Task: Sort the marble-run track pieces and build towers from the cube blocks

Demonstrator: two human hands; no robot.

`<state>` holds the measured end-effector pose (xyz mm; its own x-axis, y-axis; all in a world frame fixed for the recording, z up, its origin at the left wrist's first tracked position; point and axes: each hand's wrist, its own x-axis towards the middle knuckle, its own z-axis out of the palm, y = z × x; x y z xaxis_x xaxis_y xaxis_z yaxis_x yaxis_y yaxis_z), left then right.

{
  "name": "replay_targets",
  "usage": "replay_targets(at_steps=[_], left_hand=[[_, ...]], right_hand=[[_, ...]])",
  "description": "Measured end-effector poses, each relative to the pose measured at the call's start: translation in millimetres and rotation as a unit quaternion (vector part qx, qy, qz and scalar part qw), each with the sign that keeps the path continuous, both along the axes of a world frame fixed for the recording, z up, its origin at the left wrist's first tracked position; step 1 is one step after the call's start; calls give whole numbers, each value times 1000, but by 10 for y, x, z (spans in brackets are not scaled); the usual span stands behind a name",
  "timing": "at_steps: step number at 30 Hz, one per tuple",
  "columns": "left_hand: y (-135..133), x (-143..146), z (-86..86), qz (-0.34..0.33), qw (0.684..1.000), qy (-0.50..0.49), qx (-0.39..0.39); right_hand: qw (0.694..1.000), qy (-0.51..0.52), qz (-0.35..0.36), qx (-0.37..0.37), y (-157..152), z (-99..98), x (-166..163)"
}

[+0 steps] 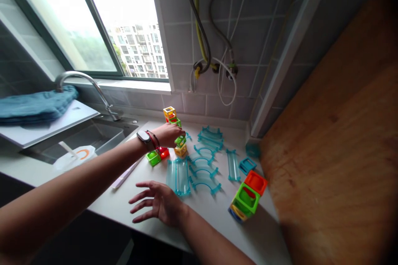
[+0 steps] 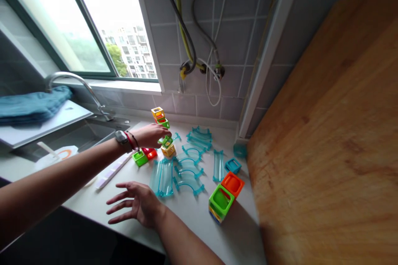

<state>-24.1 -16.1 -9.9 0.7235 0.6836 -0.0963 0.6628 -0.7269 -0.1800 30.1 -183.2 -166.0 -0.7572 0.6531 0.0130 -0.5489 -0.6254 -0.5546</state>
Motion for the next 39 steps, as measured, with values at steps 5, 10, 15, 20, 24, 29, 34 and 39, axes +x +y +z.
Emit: replay_targets(at_steps=[5, 10, 15, 20, 24, 29, 34, 39], left_hand=[[70, 6, -96, -31, 999, 33, -20], [161, 2, -84, -29, 997, 57, -33], [219, 25, -74, -18, 996, 74, -38], [231, 56, -136, -10, 995, 90, -35], [232, 73, -187, 4, 994, 102, -33], [210, 112, -156, 11, 993, 111, -34], [196, 211, -26, 1, 995, 95, -32], [265, 456, 129, -15, 998, 58, -32]], right_hand=[[1000, 3, -7, -9, -5, -39, -48], [1000, 1, -16, -10, -3, -41, -71], [1000, -7, -23, -9, 0, -30, -75], [1000, -8, -24, -9, -4, -22, -75], [1000, -4, -28, -5, -5, -22, -78], [1000, -4, -27, -5, 2, -21, -97], [1000, -9, -11, -1, 19, -19, -94], [1000, -24, -4, -1, 43, -37, -82]])
